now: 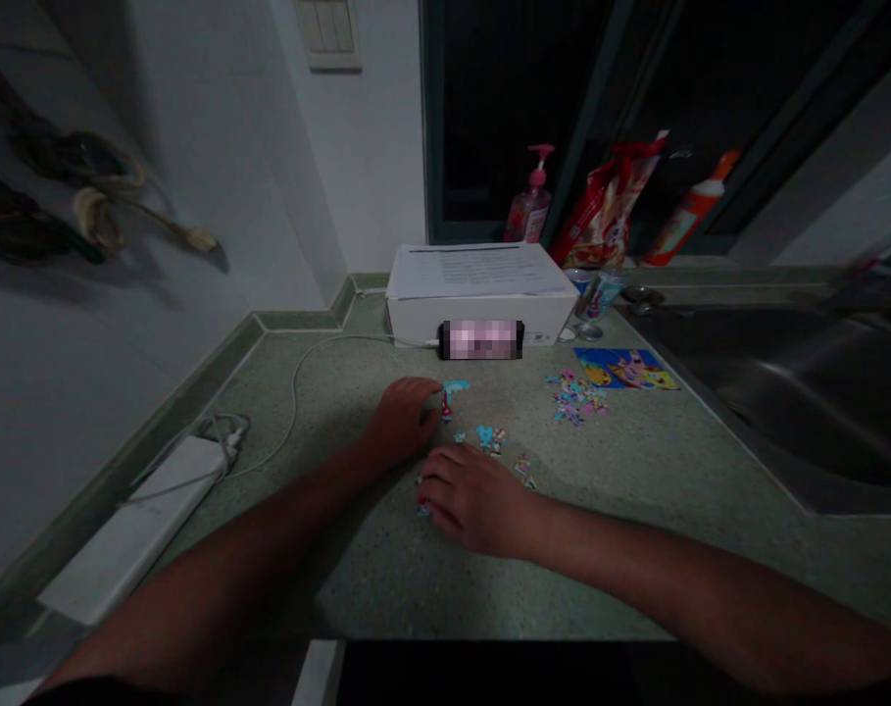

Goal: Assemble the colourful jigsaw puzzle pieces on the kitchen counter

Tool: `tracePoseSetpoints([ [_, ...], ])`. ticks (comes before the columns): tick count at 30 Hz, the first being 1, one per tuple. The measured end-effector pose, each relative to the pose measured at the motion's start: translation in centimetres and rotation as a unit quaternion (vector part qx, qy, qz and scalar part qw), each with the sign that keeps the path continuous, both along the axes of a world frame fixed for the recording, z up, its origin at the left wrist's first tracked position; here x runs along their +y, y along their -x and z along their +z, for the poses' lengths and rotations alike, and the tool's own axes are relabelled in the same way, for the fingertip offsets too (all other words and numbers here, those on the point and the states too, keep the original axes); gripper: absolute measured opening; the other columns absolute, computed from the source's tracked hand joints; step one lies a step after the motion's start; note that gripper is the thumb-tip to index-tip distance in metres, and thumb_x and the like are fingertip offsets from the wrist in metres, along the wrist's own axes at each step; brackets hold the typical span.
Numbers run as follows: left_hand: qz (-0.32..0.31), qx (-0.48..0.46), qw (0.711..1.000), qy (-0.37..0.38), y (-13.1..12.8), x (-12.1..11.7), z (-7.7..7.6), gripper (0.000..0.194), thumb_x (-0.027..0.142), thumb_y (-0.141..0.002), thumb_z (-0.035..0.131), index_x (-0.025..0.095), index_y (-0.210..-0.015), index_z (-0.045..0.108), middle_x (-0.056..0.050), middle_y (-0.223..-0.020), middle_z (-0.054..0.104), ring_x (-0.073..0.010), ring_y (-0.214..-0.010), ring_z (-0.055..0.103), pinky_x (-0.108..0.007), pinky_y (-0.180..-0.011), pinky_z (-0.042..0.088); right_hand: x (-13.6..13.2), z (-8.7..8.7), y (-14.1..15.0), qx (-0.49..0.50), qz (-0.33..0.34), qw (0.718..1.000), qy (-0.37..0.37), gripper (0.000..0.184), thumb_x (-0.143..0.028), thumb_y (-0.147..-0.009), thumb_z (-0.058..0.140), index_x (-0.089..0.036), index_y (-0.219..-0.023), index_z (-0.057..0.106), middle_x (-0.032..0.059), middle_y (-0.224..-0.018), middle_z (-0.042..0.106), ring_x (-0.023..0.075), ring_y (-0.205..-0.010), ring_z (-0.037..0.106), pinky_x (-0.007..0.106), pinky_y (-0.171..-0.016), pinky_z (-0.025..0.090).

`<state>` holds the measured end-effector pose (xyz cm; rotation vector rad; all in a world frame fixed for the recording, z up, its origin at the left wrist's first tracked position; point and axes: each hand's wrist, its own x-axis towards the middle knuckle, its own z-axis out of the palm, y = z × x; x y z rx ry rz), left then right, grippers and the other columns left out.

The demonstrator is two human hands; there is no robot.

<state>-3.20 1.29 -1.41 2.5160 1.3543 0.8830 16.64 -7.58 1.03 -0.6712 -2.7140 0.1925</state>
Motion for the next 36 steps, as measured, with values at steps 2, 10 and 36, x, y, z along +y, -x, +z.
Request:
tracePoseSetpoints([
  [2,-0.002,-0.003,1.0,-0.004,0.01,0.01,-0.07,0.038,0.018,-0.09,0.062,0.018,-0.128,0.071,-0.015,-0.129,0.079,-0.0334,-0.123,0.072,-0.058,-0.116,0.056,-0.11,0.24,-0.01,0.008,-0.007,1.0,0.022,0.013,-0.029,-0.104,0.065,-0.022,-0.108,0.075,0.0094,-0.113,0.076,0.0284,-0.115,0.066,0.045,-0.102,0.053],
  [10,-0.004,0.001,1.0,0.005,0.04,-0.09,0.22,0.039,0.018,-0.09,0.061,0.018,-0.127,0.071,-0.014,-0.127,0.079,-0.0327,-0.123,0.072,-0.057,-0.116,0.056,0.0,-0.06,-0.26,0.027,-0.018,0.998,0.046,0.017,-0.034,-0.097,0.074,-0.023,-0.109,0.075,0.0101,-0.11,0.075,0.0314,-0.112,0.066,0.048,-0.101,0.053],
  [36,-0.006,0.002,1.0,0.008,0.07,0.02,0.12,0.038,0.019,-0.091,0.062,0.02,-0.128,0.071,-0.014,-0.127,0.078,-0.0336,-0.123,0.071,-0.059,-0.115,0.056,-0.59,0.07,0.05,0.011,0.02,0.998,0.064,0.023,-0.042,-0.102,0.073,-0.022,-0.111,0.076,0.0122,-0.116,0.075,0.0302,-0.117,0.065,0.047,-0.107,0.054],
])
